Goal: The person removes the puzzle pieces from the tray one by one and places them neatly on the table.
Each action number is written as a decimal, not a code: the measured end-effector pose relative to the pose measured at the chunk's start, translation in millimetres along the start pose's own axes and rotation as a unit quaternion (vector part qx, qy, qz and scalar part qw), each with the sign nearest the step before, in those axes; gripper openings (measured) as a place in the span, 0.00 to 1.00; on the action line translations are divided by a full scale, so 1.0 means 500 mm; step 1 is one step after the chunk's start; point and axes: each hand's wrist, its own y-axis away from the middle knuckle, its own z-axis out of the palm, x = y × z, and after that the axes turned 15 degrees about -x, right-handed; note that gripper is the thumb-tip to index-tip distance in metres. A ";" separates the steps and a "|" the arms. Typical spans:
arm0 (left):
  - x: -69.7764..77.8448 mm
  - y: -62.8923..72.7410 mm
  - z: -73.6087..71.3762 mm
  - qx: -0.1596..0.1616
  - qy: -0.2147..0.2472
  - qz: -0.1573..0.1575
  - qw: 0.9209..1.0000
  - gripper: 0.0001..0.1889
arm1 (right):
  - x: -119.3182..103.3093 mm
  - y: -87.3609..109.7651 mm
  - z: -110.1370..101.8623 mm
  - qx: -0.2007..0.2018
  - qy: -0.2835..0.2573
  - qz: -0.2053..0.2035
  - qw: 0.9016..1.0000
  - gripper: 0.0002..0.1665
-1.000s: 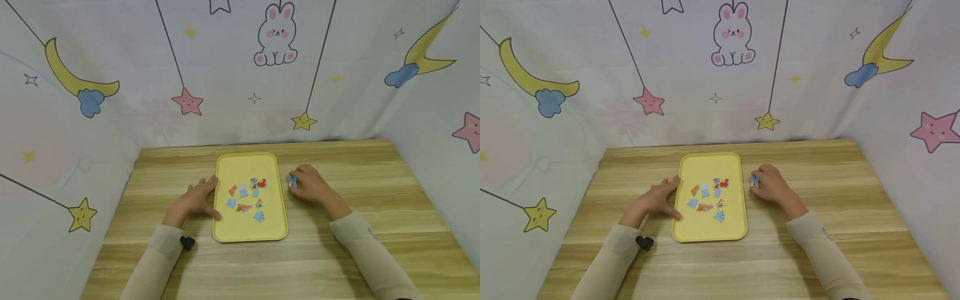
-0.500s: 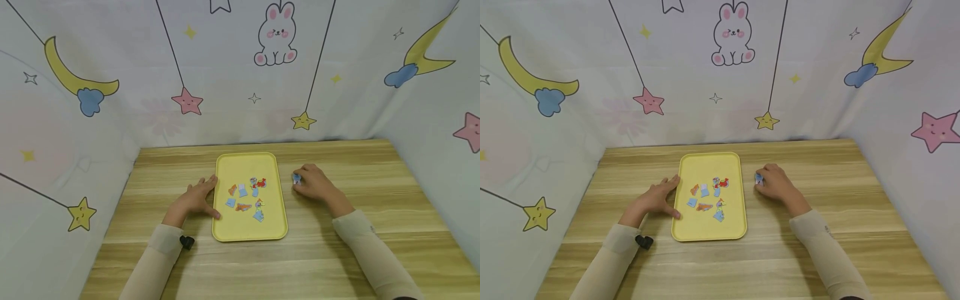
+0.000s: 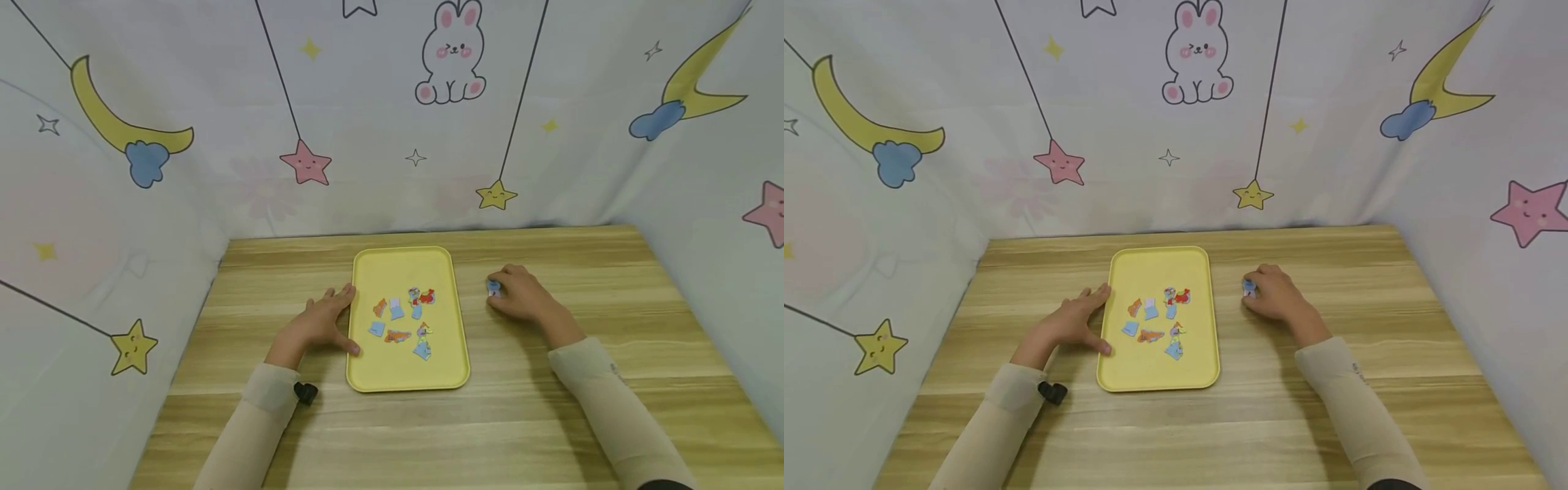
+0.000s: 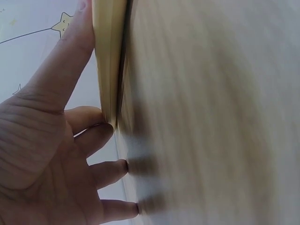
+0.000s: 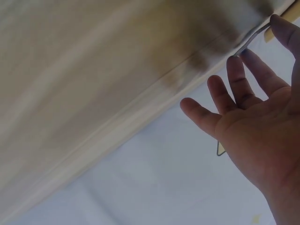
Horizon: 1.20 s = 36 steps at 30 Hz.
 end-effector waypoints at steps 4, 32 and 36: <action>0.003 0.003 -0.002 0.003 0.002 0.001 1.000 0.72 | 0.001 0.003 -0.007 -0.006 -0.010 0.009 1.000 0.29; -0.001 0.003 -0.002 0.006 0.000 0.002 1.000 0.72 | -0.015 -0.016 0.009 0.019 -0.038 -0.015 0.999 0.33; -0.002 0.002 -0.001 0.002 0.000 0.002 1.000 0.72 | -0.022 -0.018 0.013 0.016 -0.046 -0.022 0.999 0.32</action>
